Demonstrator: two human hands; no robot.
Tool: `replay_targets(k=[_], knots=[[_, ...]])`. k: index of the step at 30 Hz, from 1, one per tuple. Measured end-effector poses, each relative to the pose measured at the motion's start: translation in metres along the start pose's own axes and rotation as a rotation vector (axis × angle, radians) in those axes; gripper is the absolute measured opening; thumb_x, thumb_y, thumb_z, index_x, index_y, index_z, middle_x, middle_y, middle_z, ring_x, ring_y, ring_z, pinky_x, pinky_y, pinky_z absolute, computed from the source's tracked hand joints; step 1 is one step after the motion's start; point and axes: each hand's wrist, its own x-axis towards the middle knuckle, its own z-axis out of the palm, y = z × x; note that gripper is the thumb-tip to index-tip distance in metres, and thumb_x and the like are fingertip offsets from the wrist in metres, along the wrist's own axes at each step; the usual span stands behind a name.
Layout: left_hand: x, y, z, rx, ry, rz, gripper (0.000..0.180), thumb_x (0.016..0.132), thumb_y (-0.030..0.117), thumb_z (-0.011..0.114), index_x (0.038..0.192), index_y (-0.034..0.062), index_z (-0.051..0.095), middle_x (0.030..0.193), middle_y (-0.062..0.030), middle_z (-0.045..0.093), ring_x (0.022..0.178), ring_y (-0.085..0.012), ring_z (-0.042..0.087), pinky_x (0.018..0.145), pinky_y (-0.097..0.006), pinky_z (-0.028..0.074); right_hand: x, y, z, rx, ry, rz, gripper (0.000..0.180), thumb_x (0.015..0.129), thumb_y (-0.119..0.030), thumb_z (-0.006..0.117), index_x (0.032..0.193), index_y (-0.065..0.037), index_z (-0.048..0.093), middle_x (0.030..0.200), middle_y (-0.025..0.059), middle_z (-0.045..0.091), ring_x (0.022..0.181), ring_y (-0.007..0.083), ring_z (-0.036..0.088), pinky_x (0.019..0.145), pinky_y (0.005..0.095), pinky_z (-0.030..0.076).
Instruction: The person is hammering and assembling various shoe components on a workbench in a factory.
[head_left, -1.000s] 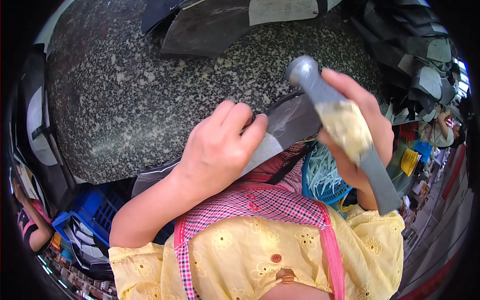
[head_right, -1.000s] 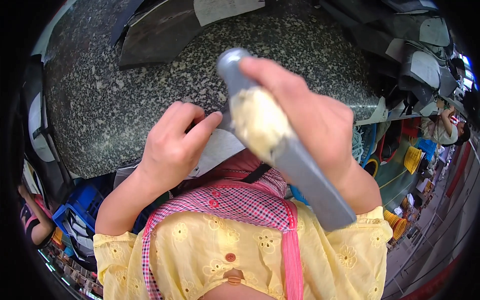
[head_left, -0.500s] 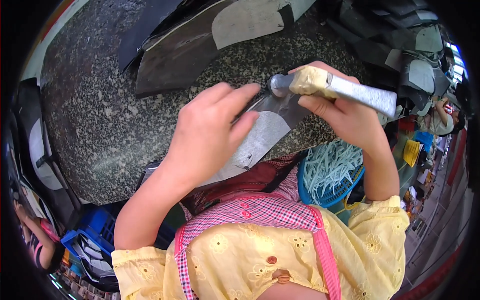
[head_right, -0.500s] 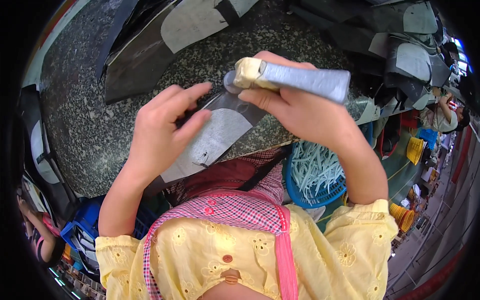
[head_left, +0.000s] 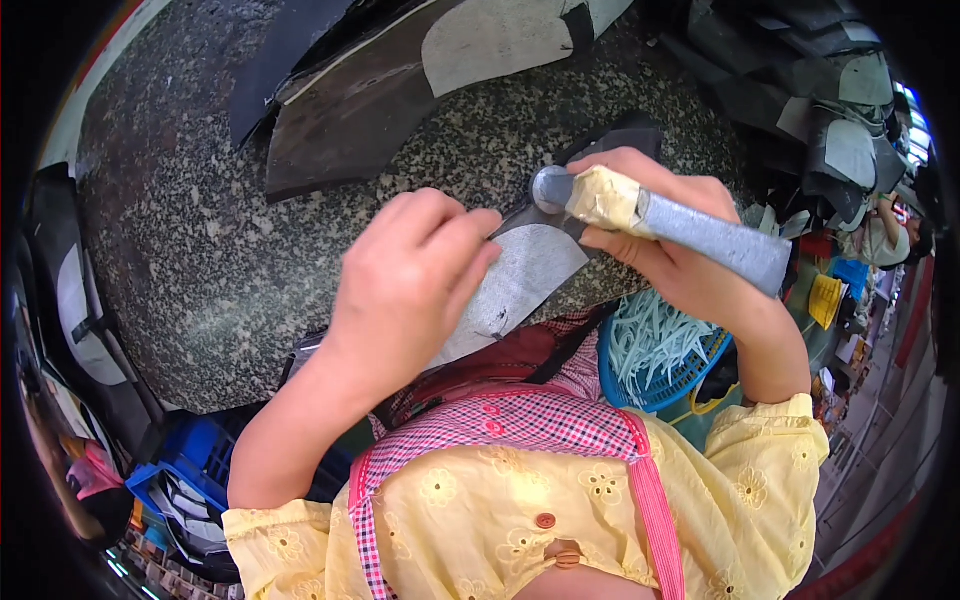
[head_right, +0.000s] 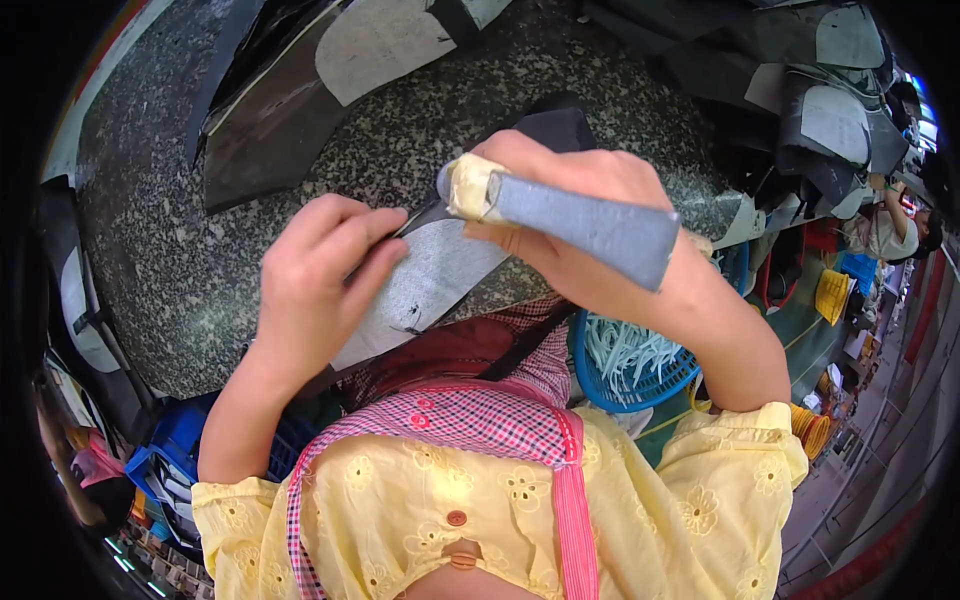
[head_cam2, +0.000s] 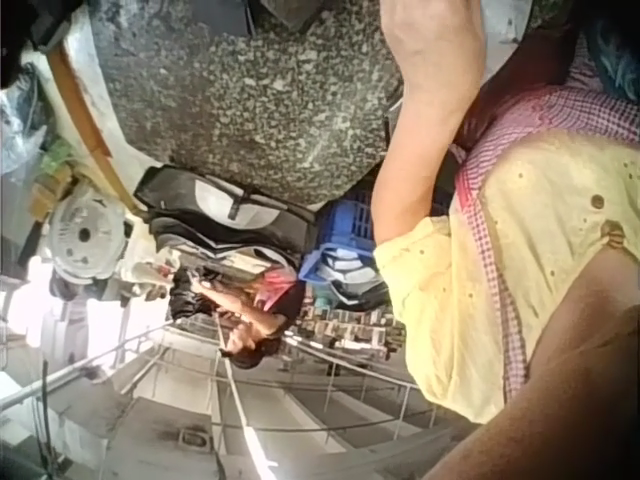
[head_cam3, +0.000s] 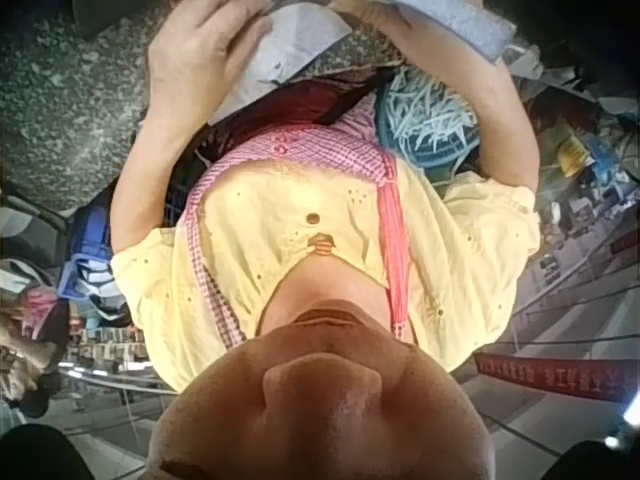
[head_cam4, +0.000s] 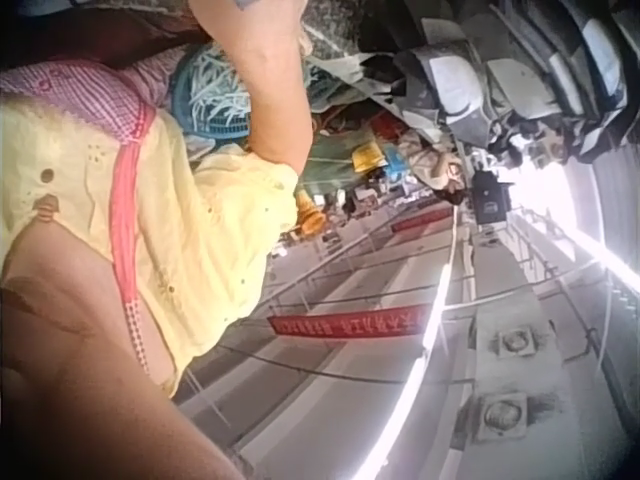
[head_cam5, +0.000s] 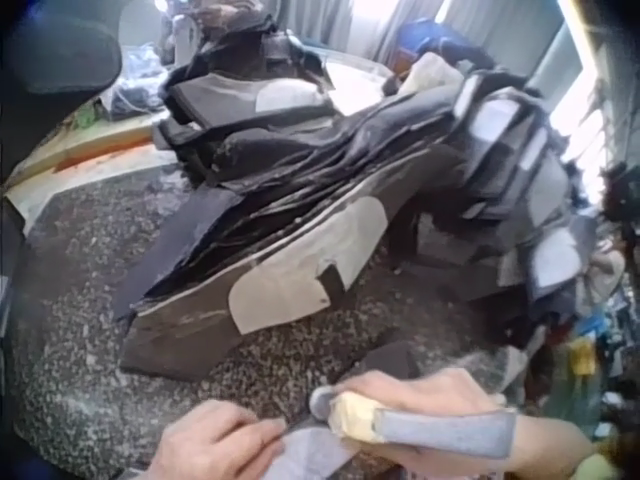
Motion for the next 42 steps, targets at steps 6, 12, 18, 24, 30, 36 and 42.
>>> replay_targets(k=[6, 12, 18, 24, 30, 36, 42], knots=[[-0.004, 0.008, 0.000, 0.314, -0.015, 0.229, 0.024, 0.068, 0.006, 0.062, 0.091, -0.0017, 0.063, 0.080, -0.0081, 0.054, 0.072, -0.0236, 0.056, 0.062, -0.031, 0.050, -0.006, -0.020, 0.005, -0.023, 0.254, -0.068, 0.049, 0.076, -0.007, 0.075, 0.122, -0.009, 0.058, 0.089, 0.0132, 0.068, 0.077, 0.0244, 0.071, 0.063, 0.0280, 0.053], [-0.009, -0.002, -0.003, -0.027, 0.018, 0.000, 0.021, 0.071, 0.003, 0.071, 0.092, 0.0022, 0.065, 0.079, -0.0086, 0.055, 0.073, -0.0257, 0.058, 0.063, -0.036, 0.050, -0.003, -0.012, 0.006, -0.022, -0.057, -0.009, 0.047, 0.076, -0.012, 0.076, 0.119, -0.009, 0.058, 0.083, 0.0136, 0.067, 0.074, 0.0314, 0.067, 0.062, 0.0336, 0.051], [-0.014, 0.009, -0.004, 0.311, -0.021, 0.243, 0.024, 0.065, 0.003, 0.059, 0.088, -0.0062, 0.061, 0.083, -0.0091, 0.054, 0.074, -0.0228, 0.056, 0.060, -0.029, 0.049, -0.007, -0.024, 0.013, -0.134, 0.094, -0.092, 0.052, 0.072, -0.008, 0.077, 0.120, -0.010, 0.058, 0.085, 0.0125, 0.067, 0.075, 0.0305, 0.068, 0.064, 0.0327, 0.053], [-0.021, -0.003, -0.005, -0.056, 0.012, 0.002, 0.023, 0.070, 0.001, 0.067, 0.092, 0.0011, 0.063, 0.084, -0.0100, 0.056, 0.077, -0.0263, 0.057, 0.066, -0.036, 0.050, -0.001, -0.025, 0.012, -0.079, -0.126, -0.019, 0.055, 0.071, -0.004, 0.075, 0.123, -0.010, 0.057, 0.085, 0.0116, 0.068, 0.076, 0.0285, 0.069, 0.067, 0.0303, 0.054], [-0.025, 0.005, -0.005, 0.241, -0.022, 0.180, 0.025, 0.067, 0.006, 0.061, 0.092, -0.0013, 0.062, 0.083, -0.0091, 0.055, 0.073, -0.0248, 0.055, 0.063, -0.034, 0.050, -0.004, -0.035, 0.019, -0.070, 0.026, -0.063, 0.048, 0.077, -0.007, 0.074, 0.122, -0.009, 0.058, 0.088, 0.0099, 0.070, 0.077, 0.0230, 0.070, 0.067, 0.0300, 0.054], [-0.037, -0.003, -0.009, -0.001, 0.085, 0.021, 0.019, 0.073, 0.001, 0.073, 0.091, 0.0024, 0.067, 0.085, -0.0089, 0.060, 0.074, -0.0260, 0.060, 0.062, -0.034, 0.050, 0.006, -0.033, 0.012, -0.096, -0.202, -0.001, 0.047, 0.077, -0.010, 0.075, 0.121, -0.011, 0.058, 0.087, 0.0121, 0.068, 0.077, 0.0293, 0.069, 0.065, 0.0328, 0.052], [-0.041, 0.007, -0.012, 0.248, -0.010, 0.131, 0.027, 0.068, 0.000, 0.073, 0.094, 0.0030, 0.067, 0.086, -0.0082, 0.060, 0.071, -0.0249, 0.056, 0.061, -0.035, 0.048, -0.001, -0.047, 0.022, -0.098, -0.128, -0.041, 0.048, 0.074, -0.010, 0.076, 0.120, -0.011, 0.059, 0.086, 0.0114, 0.068, 0.077, 0.0287, 0.069, 0.064, 0.0331, 0.053]])
